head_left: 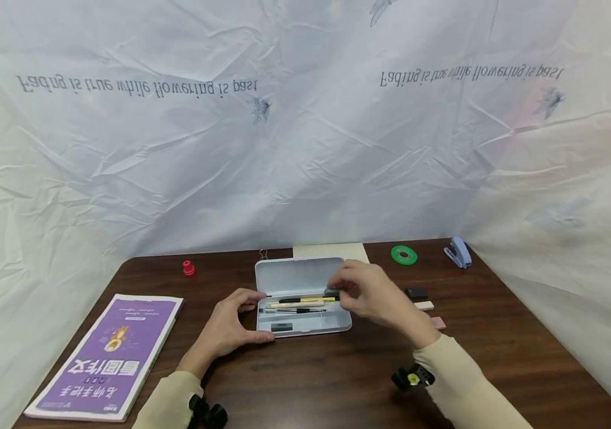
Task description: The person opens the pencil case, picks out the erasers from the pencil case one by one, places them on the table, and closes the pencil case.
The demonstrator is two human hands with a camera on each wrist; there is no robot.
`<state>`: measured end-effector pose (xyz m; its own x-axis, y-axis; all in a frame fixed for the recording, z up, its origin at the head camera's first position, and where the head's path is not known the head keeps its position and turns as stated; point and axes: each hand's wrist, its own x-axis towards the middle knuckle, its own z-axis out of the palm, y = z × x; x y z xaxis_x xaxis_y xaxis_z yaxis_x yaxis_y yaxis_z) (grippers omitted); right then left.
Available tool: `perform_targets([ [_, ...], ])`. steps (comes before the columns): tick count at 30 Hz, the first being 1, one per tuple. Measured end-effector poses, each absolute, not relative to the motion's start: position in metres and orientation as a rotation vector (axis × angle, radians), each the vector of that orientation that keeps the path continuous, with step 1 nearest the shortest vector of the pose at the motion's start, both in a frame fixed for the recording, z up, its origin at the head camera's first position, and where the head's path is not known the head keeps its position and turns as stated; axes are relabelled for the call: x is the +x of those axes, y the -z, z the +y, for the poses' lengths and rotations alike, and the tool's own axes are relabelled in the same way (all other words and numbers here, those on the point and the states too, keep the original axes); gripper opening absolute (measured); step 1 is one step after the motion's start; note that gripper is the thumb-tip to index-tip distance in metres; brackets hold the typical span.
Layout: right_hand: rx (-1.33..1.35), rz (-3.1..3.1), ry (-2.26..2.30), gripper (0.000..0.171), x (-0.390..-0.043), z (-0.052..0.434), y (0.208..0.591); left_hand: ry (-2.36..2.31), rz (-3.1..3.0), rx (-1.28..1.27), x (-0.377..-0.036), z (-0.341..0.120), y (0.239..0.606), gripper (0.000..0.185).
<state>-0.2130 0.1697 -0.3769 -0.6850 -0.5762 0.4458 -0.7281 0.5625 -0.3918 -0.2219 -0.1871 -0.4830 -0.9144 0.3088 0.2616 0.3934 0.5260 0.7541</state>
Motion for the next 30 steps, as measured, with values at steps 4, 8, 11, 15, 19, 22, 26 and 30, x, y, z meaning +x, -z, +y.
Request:
perform_targets([
  [4,0.973,-2.53,-0.791,0.03,-0.207,0.203,0.374,1.354,-2.663,-0.614,-0.222,-0.187,0.484,0.088],
  [8,0.893,-2.544,-0.764,0.031,-0.2,0.233,0.379,1.353,-2.663,-0.613,-0.222,-0.187,0.484,0.088],
  [11,0.857,-2.566,-0.763,0.033,-0.193,0.251,0.387,1.354,-2.661,-0.607,-0.221,-0.186,0.483,0.088],
  [15,0.821,-2.597,-0.771,0.04,-0.184,0.268,0.402,1.353,-2.663,-0.603,-0.221,-0.187,0.483,0.088],
  [19,0.787,-2.65,-0.811,0.043,-0.179,0.277,0.415,1.343,-2.665,-0.597,-0.22,-0.188,0.483,0.087],
  [22,0.782,-2.696,-0.824,0.042,-0.179,0.28,0.422,1.347,-2.661,-0.595,-0.22,-0.188,0.483,0.087],
  [26,0.788,-2.715,-0.805,0.042,-0.181,0.284,0.43,1.354,-2.663,-0.603,-0.22,-0.187,0.482,0.088],
  [30,0.81,-2.687,-0.788,0.044,-0.184,0.285,0.434,1.354,-2.664,-0.601,-0.22,-0.186,0.482,0.088],
])
